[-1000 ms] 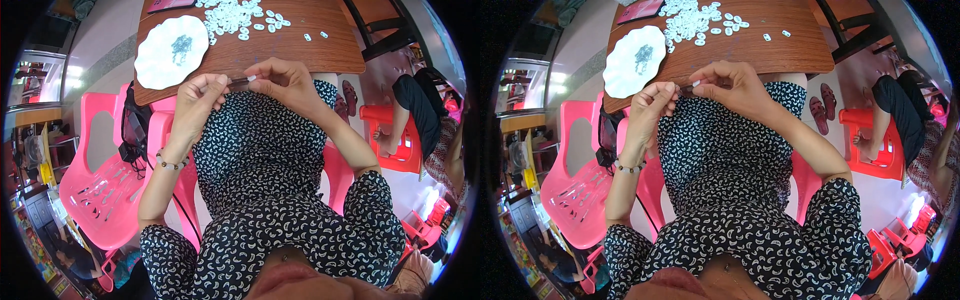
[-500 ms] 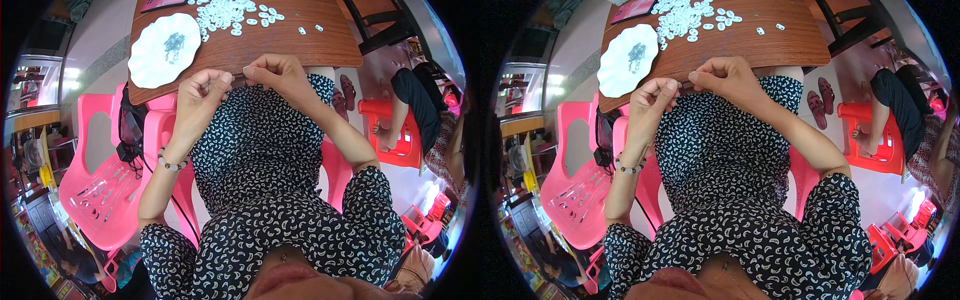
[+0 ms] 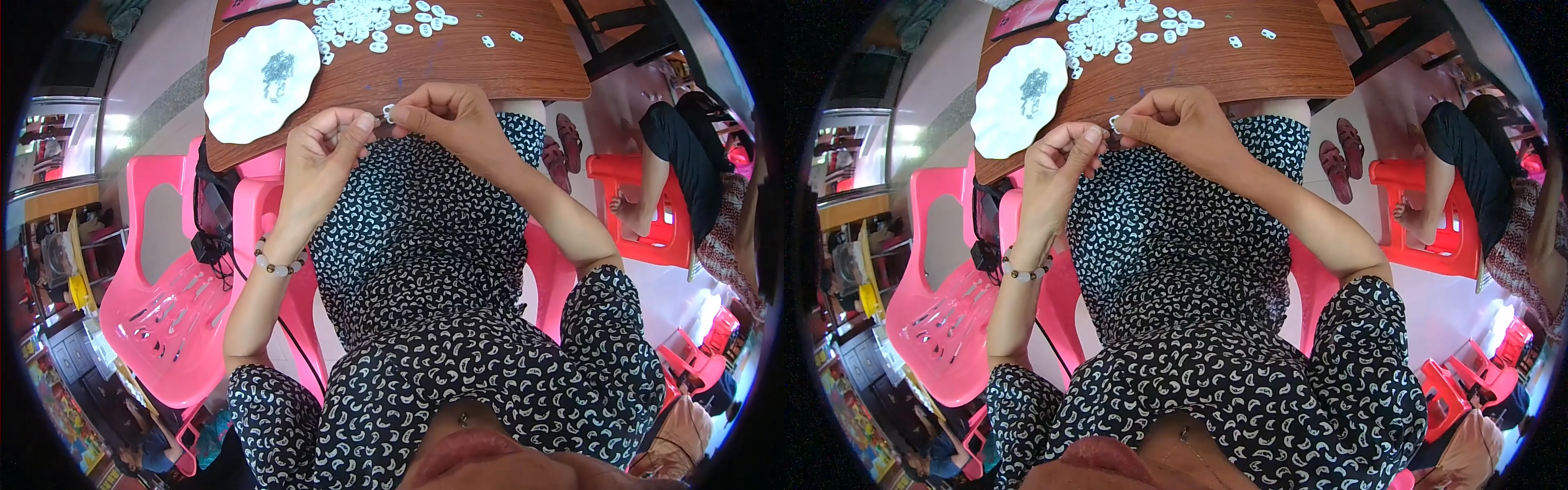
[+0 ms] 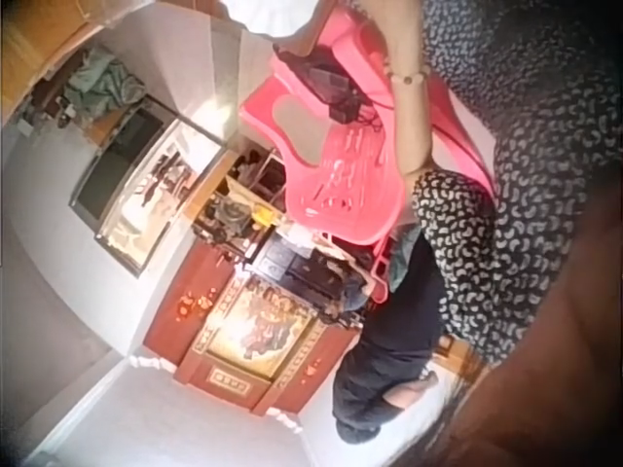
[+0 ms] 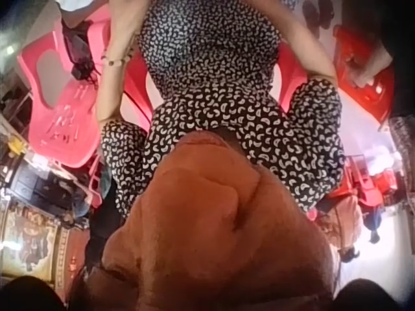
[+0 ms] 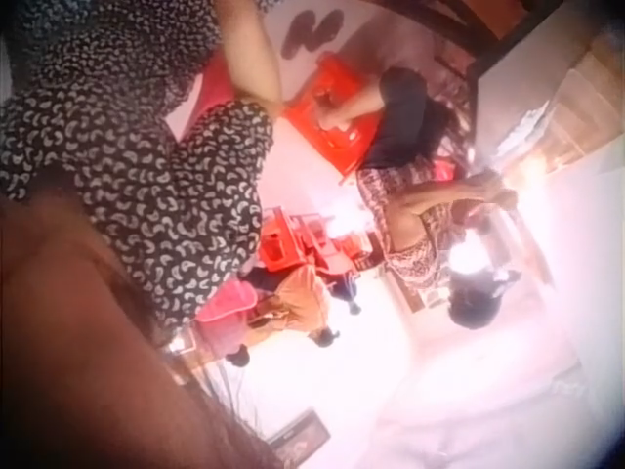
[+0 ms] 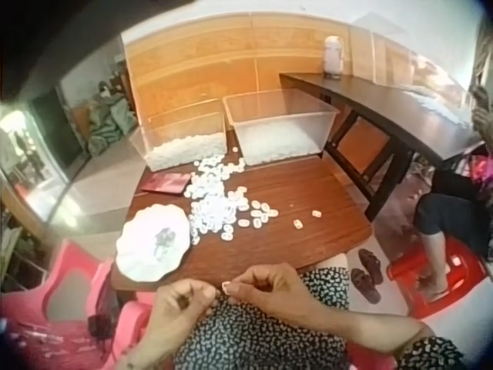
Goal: Manually assembling small white circular plastic parts by inserting blue components into them.
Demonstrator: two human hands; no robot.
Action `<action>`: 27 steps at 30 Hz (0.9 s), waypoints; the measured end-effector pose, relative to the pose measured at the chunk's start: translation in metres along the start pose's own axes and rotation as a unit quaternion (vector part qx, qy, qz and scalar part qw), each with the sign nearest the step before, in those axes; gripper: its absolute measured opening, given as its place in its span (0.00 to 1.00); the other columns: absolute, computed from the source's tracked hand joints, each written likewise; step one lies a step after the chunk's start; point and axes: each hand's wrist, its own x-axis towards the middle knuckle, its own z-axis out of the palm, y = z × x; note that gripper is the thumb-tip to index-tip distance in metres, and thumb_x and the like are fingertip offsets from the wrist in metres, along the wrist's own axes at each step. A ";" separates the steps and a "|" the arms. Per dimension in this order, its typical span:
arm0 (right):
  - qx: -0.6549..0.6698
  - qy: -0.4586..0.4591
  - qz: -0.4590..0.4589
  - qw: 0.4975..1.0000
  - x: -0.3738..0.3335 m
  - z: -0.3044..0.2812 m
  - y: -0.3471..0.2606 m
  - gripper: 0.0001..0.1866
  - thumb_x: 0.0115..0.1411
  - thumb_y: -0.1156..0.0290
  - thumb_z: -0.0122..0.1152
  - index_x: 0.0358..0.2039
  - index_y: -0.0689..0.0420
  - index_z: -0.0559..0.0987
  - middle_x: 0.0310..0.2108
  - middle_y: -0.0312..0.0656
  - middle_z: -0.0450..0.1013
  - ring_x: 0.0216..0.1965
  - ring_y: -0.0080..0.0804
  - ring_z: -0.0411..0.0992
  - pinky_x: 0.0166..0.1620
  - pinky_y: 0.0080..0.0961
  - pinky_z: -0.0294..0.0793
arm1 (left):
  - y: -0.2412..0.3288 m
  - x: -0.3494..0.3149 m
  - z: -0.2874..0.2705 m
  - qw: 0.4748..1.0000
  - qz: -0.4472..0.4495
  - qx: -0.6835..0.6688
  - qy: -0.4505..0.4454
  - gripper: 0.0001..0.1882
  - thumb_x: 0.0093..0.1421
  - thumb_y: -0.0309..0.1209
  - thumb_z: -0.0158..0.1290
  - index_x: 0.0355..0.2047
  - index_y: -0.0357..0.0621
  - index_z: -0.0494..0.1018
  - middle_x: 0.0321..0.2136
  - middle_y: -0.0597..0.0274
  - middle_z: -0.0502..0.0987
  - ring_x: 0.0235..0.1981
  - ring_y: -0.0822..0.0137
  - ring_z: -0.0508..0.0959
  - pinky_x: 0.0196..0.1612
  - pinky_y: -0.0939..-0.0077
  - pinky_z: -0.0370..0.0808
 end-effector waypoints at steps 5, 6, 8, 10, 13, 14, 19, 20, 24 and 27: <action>-0.007 0.013 -0.015 1.000 0.000 -0.001 0.001 0.11 0.60 0.64 0.62 0.32 0.61 0.80 0.24 0.31 0.75 0.26 0.11 0.67 0.29 0.10 0.63 | 0.000 0.000 0.002 1.000 -0.001 -0.004 -0.002 0.10 0.62 0.33 0.55 0.34 0.38 0.76 0.23 0.70 0.76 0.22 0.83 0.70 0.26 0.90 0.66; -0.019 0.017 -0.019 0.999 0.000 -0.001 0.000 0.11 0.60 0.64 0.62 0.31 0.60 0.80 0.23 0.30 0.74 0.25 0.10 0.66 0.28 0.10 0.62 | 0.000 0.000 0.002 1.000 0.001 -0.004 -0.002 0.10 0.62 0.33 0.55 0.34 0.38 0.76 0.23 0.71 0.76 0.22 0.83 0.70 0.26 0.91 0.66; -0.026 0.020 -0.023 0.999 -0.001 0.001 -0.001 0.11 0.59 0.65 0.62 0.30 0.60 0.79 0.22 0.30 0.73 0.25 0.10 0.66 0.27 0.10 0.62 | 0.000 0.000 0.003 1.000 0.001 -0.006 -0.002 0.10 0.62 0.33 0.55 0.34 0.38 0.76 0.23 0.71 0.76 0.22 0.83 0.70 0.26 0.91 0.66; -0.033 0.024 -0.026 0.999 -0.002 0.002 -0.002 0.10 0.59 0.65 0.62 0.30 0.60 0.79 0.22 0.30 0.73 0.24 0.10 0.65 0.26 0.10 0.61 | -0.001 0.000 0.004 1.000 0.000 -0.007 -0.001 0.10 0.62 0.33 0.55 0.34 0.38 0.76 0.23 0.71 0.76 0.22 0.83 0.70 0.26 0.91 0.66; -0.040 0.029 -0.029 0.998 -0.002 0.004 -0.001 0.10 0.59 0.65 0.62 0.29 0.60 0.79 0.21 0.29 0.73 0.23 0.09 0.65 0.26 0.10 0.61 | -0.001 0.000 0.005 1.000 0.002 -0.010 0.001 0.10 0.62 0.33 0.55 0.34 0.38 0.77 0.23 0.70 0.76 0.22 0.83 0.70 0.26 0.91 0.66; -0.041 0.031 -0.030 0.998 -0.002 0.004 -0.001 0.11 0.59 0.65 0.62 0.29 0.60 0.79 0.21 0.29 0.73 0.23 0.09 0.65 0.26 0.10 0.61 | -0.001 0.000 0.005 1.000 0.001 -0.007 -0.001 0.10 0.62 0.33 0.55 0.34 0.38 0.77 0.23 0.70 0.76 0.22 0.83 0.70 0.26 0.91 0.66; -0.058 0.030 -0.021 0.998 -0.002 0.003 -0.002 0.11 0.60 0.65 0.61 0.28 0.61 0.78 0.21 0.30 0.73 0.24 0.10 0.66 0.26 0.10 0.62 | -0.002 0.000 0.005 1.000 -0.001 -0.008 -0.001 0.10 0.62 0.33 0.55 0.34 0.38 0.77 0.23 0.70 0.76 0.22 0.84 0.70 0.26 0.91 0.66; -0.063 0.032 -0.022 0.997 -0.001 0.003 -0.001 0.10 0.58 0.67 0.62 0.29 0.62 0.79 0.22 0.33 0.75 0.25 0.13 0.70 0.28 0.11 0.67 | -0.001 0.000 0.005 1.000 -0.002 -0.006 -0.001 0.10 0.62 0.33 0.55 0.34 0.38 0.77 0.23 0.70 0.76 0.22 0.84 0.70 0.26 0.91 0.66; -0.076 0.031 -0.036 0.996 -0.001 0.004 0.003 0.11 0.59 0.66 0.62 0.28 0.62 0.78 0.21 0.31 0.74 0.25 0.11 0.68 0.28 0.10 0.66 | -0.001 -0.001 0.006 1.000 -0.006 -0.006 0.000 0.10 0.61 0.33 0.55 0.34 0.37 0.77 0.23 0.70 0.76 0.22 0.84 0.70 0.25 0.91 0.66; -0.092 0.033 -0.042 0.994 -0.002 0.005 0.002 0.10 0.59 0.67 0.62 0.28 0.62 0.78 0.22 0.32 0.74 0.25 0.11 0.69 0.28 0.11 0.67 | -0.002 -0.001 0.006 1.000 -0.001 -0.005 0.004 0.09 0.61 0.32 0.55 0.34 0.37 0.77 0.23 0.70 0.76 0.22 0.84 0.70 0.25 0.90 0.66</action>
